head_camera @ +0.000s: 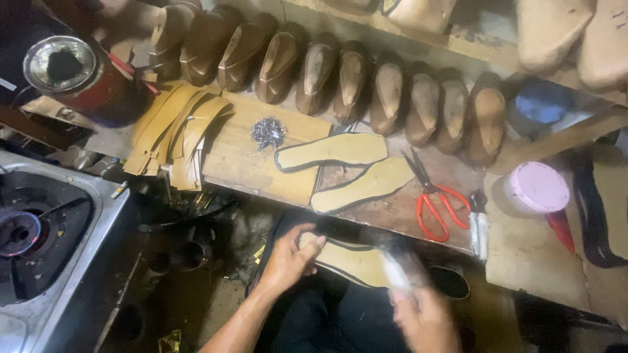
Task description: The person assembles shoe soles onto wooden shoe lasts. They place a sole on a last, secure it with nails using a hammer, and trim excess material with scissors. The process is repeated for multiple lasts.
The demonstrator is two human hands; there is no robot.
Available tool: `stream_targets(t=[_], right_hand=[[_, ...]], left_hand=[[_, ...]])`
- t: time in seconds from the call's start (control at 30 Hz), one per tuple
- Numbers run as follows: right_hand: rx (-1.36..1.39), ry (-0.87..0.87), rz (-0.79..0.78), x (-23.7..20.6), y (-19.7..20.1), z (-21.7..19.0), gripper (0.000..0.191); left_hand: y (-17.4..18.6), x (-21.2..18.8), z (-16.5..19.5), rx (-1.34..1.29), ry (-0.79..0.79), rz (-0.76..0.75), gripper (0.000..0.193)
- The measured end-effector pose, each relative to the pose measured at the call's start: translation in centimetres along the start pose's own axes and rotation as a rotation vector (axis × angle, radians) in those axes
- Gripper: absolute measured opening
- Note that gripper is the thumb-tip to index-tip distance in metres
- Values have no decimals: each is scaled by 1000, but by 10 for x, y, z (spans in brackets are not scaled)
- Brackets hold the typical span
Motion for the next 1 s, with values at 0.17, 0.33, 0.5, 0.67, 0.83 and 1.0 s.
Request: stream_targets(t=[0.17, 0.33, 0.5, 0.67, 0.83, 1.0], right_hand=[[250, 504, -3, -64, -30, -96, 45], [168, 297, -151, -33, -87, -107, 30], [235, 151, -313, -15, -98, -86, 51], [731, 559, -649, -51, -67, -126, 36], [1, 903, 21, -51, -64, -151, 31], [347, 656, -149, -49, -59, -131, 39]], left_hand=[[5, 5, -8, -47, -39, 3, 52], [9, 8, -11, -53, -97, -9, 48], [7, 8, -6, -114, -125, -16, 49], [10, 9, -16, -34, 4, 3, 47], [8, 12, -5, -72, -131, -15, 47], [9, 11, -15, -67, -41, 12, 47]])
Point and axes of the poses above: each hand's wrist, its own x-axis towards the middle knuckle, its own y-axis out of the back of the hand, z = x × y, the point moved 10 cm from there along x, towards the middle knuckle, and after that the axes turned 9 degrees about -y, right-handed, at the moved point
